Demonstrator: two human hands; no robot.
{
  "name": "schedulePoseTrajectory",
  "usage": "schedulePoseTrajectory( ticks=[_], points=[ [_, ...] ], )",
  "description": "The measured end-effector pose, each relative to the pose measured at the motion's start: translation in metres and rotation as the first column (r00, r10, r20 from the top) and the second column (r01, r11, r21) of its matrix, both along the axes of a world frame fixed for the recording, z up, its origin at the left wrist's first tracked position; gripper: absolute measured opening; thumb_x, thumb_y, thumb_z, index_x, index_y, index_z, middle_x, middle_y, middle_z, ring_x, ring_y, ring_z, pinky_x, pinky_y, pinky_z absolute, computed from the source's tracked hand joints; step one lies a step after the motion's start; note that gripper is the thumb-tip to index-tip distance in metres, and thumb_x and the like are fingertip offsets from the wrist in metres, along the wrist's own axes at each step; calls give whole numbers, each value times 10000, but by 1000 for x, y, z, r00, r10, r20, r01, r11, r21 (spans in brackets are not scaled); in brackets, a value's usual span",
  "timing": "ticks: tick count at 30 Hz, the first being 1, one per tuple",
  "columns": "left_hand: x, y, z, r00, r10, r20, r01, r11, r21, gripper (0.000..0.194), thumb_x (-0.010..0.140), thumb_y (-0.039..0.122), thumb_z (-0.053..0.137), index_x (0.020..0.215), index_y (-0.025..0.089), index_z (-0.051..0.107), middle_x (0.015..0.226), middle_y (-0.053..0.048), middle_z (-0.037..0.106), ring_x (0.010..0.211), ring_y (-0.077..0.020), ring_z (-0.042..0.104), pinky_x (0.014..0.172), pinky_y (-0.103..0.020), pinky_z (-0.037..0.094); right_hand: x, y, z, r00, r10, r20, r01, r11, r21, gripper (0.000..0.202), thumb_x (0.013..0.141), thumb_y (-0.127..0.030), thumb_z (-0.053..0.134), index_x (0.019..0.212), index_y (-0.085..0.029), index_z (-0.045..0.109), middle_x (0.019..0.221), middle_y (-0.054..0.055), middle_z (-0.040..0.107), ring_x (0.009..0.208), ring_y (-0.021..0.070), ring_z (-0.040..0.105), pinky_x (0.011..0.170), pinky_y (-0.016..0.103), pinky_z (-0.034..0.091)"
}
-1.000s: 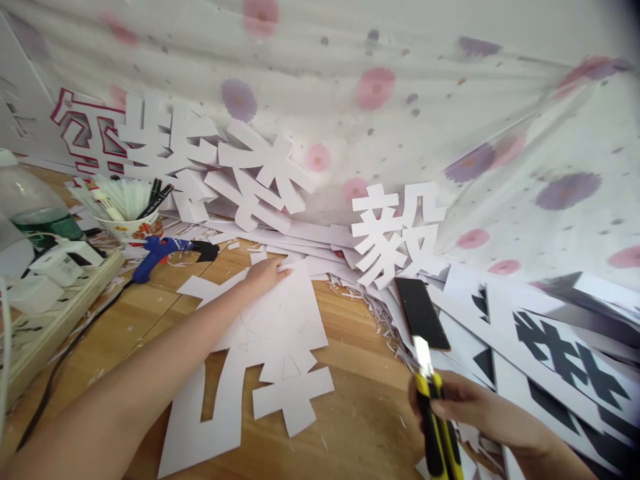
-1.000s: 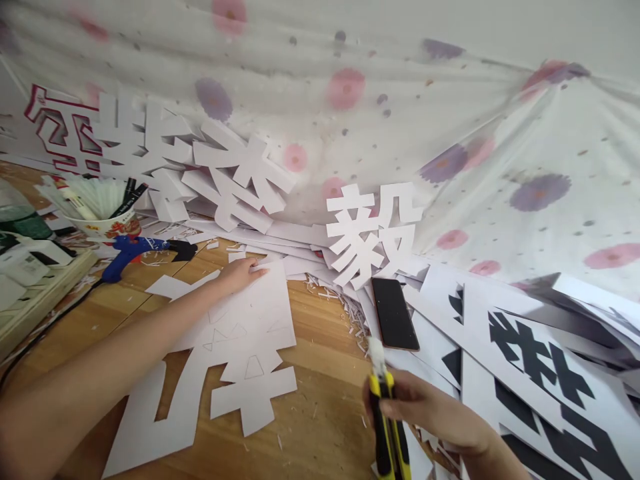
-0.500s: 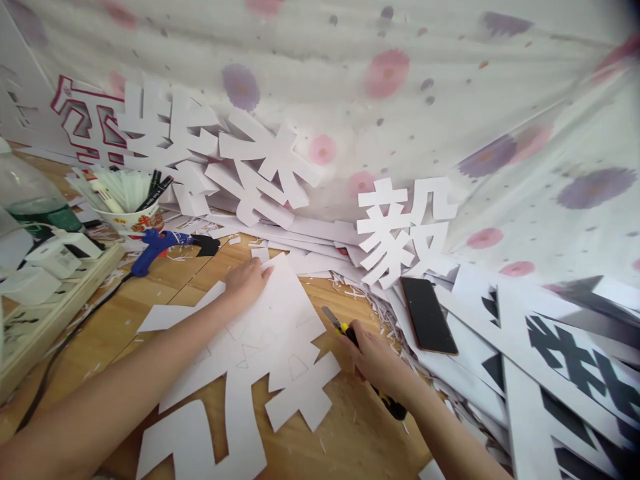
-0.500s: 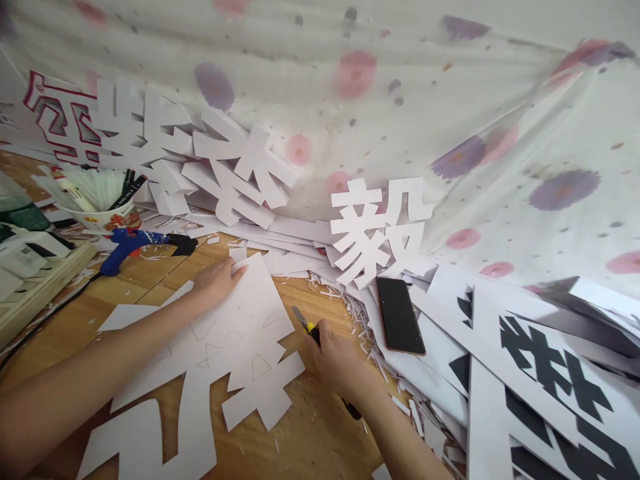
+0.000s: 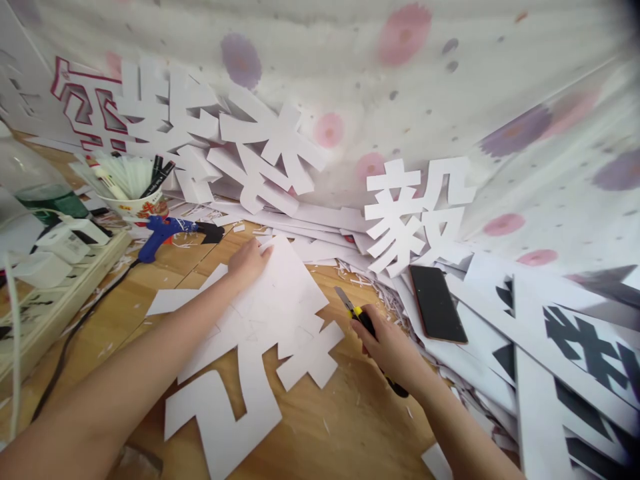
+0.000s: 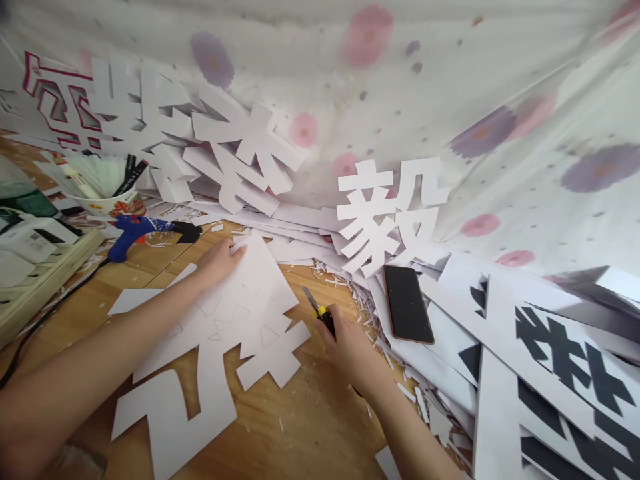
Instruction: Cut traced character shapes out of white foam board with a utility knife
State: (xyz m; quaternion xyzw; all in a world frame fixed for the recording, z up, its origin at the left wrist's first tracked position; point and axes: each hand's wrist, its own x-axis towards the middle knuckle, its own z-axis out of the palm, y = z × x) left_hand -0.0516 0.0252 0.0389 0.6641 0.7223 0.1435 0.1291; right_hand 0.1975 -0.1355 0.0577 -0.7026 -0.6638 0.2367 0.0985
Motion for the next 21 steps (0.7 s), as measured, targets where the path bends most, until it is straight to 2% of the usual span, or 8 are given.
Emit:
schedulePoseTrajectory(
  ticks=[6, 11, 13, 14, 16, 17, 19, 21],
  points=[
    [-3, 0, 0, 999, -31, 9, 30, 996, 85, 388, 840, 485, 331, 1006, 191, 524, 1055, -105, 586, 946, -261, 553, 727, -354, 430, 9, -9, -5, 1000, 11, -11, -11, 1000, -1, 188, 860, -390, 323, 864, -224, 411, 594, -7, 595, 555, 162, 557, 532, 238, 324],
    [12, -18, -6, 970, -107, -218, 163, 951, 263, 422, 759, 389, 521, 1082, 117, 530, 1137, -174, 497, 1076, -325, 451, 887, -430, 353, 2, -7, -6, 999, 21, 38, -21, 1000, -3, 209, 883, -346, 291, 935, -201, 432, 669, 27, 628, 579, 169, 579, 521, 237, 333],
    [19, -27, -9, 945, -238, -222, 302, 898, 321, 434, 754, 336, 537, 1136, 133, 510, 1220, -164, 447, 1142, -320, 397, 946, -447, 303, -3, -5, -7, 995, 53, 90, -53, 999, -1, 219, 887, -311, 296, 979, -186, 450, 752, 57, 652, 648, 188, 606, 537, 246, 347],
    [22, -32, -10, 909, -366, -199, 413, 854, 317, 395, 773, 314, 516, 1134, 153, 519, 1222, -141, 459, 1156, -293, 395, 966, -430, 294, -5, -3, -8, 991, 68, 118, -68, 998, -2, 238, 888, -294, 297, 1021, -176, 455, 805, 73, 662, 694, 204, 617, 551, 255, 357],
    [27, -41, -15, 752, -644, -137, 655, 709, 261, 342, 818, 306, 466, 1133, 187, 527, 1239, -91, 483, 1171, -227, 409, 994, -368, 290, -10, 0, -10, 983, 89, 162, -90, 996, -3, 316, 892, -268, 294, 1153, -153, 429, 929, 103, 664, 794, 234, 626, 594, 278, 384],
    [30, -45, -18, 675, -727, -126, 733, 640, 230, 346, 835, 334, 449, 1144, 196, 524, 1278, -78, 466, 1204, -213, 383, 1017, -362, 263, -11, 2, -11, 979, 98, 178, -99, 995, -3, 363, 895, -264, 291, 1220, -139, 393, 986, 116, 655, 835, 246, 624, 622, 292, 397],
    [33, -51, -26, 568, -812, -133, 821, 548, 158, 420, 866, 405, 396, 1223, 194, 466, 1367, -75, 385, 1274, -194, 302, 1065, -373, 163, -14, 7, -13, 972, 108, 211, -109, 994, -9, 438, 900, -273, 288, 1306, -114, 323, 1061, 137, 632, 891, 263, 616, 675, 321, 417],
    [34, -55, -35, 548, -825, -140, 837, 537, 110, 489, 893, 440, 313, 1303, 180, 375, 1408, -80, 313, 1312, -180, 230, 1078, -378, 97, -17, 12, -13, 962, 124, 245, -124, 992, -19, 473, 901, -290, 293, 1335, -101, 302, 1074, 146, 626, 915, 275, 609, 706, 343, 429]
  ],
)
